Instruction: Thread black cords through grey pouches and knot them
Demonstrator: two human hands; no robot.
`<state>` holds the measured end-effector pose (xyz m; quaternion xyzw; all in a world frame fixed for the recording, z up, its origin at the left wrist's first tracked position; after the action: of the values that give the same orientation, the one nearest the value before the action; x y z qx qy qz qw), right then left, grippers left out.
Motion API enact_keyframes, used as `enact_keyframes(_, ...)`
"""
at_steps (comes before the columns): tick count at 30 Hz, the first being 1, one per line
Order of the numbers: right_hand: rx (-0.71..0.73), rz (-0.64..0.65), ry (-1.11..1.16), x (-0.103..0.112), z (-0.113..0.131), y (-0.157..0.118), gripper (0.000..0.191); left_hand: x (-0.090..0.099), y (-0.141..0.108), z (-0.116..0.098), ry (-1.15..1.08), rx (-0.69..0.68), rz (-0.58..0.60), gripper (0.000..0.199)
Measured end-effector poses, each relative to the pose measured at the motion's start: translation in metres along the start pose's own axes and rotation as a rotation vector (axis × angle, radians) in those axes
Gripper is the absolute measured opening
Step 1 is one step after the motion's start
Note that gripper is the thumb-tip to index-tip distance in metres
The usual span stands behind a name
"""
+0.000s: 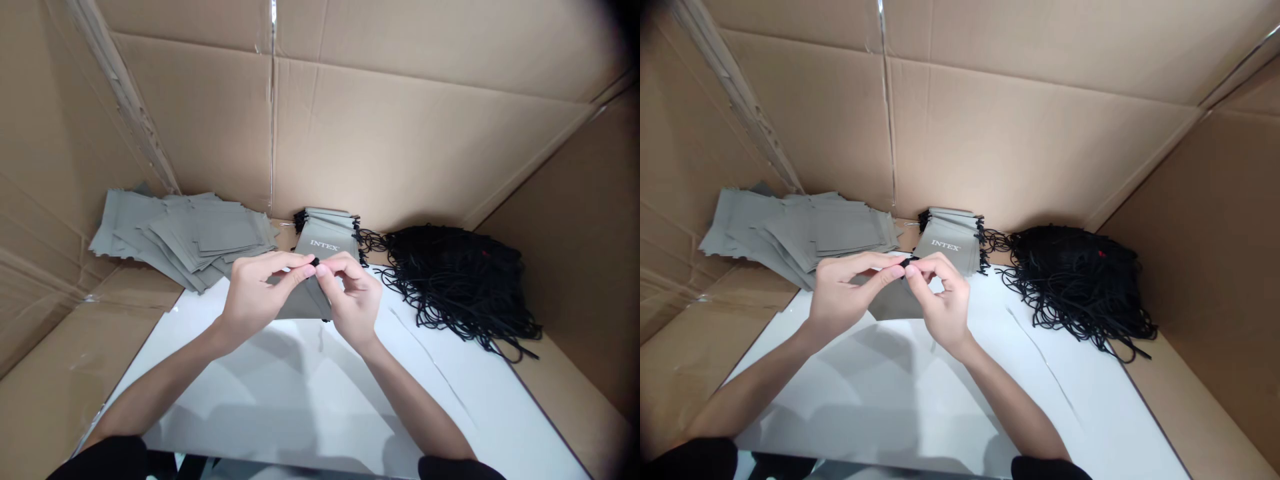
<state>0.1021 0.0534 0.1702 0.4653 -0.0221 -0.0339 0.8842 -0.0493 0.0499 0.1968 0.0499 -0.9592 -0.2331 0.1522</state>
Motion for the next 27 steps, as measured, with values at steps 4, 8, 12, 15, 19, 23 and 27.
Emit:
enact_keyframes(4, 0.068, -0.067, -0.065, -0.002, 0.007, -0.003, 0.011, 0.001, -0.006, -0.001, -0.027, 0.005, -0.08, 0.008)
enact_keyframes(8, 0.1, -0.129, -0.085, -0.004, 0.009, -0.006, 0.013, -0.002, -0.007, 0.005, -0.095, 0.08, -0.077, 0.007)
enact_keyframes(12, 0.13, -0.14, -0.1, -0.004, 0.01, -0.007, 0.013, -0.003, -0.006, 0.005, -0.075, 0.086, -0.045, 0.007)
enact_keyframes(15, 0.119, -0.123, -0.143, -0.004, 0.009, -0.007, 0.012, -0.002, -0.006, 0.001, -0.021, 0.025, -0.045, 0.009)
enact_keyframes(19, 0.111, -0.104, -0.235, -0.004, 0.009, -0.009, 0.01, -0.001, -0.008, -0.003, 0.028, -0.087, -0.085, 0.01)
enact_keyframes(23, 0.201, -0.086, -0.32, -0.006, 0.015, -0.013, 0.01, -0.002, -0.012, -0.001, -0.001, -0.085, -0.125, 0.012)
enact_keyframes(27, 0.23, -0.075, -0.297, -0.007, 0.013, -0.014, 0.01, -0.004, -0.01, 0.003, -0.048, -0.036, -0.099, 0.012)
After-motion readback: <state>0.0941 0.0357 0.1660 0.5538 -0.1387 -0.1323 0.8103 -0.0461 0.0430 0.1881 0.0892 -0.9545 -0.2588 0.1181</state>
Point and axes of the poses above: each hand's wrist, its own y-axis towards the middle knuckle, its own x-axis out of the back of the hand, z = x × y, the point moved 6 cm from there along y, towards the middle knuckle, and after that the axes turned 15 degrees about x, right-handed, at the moved point
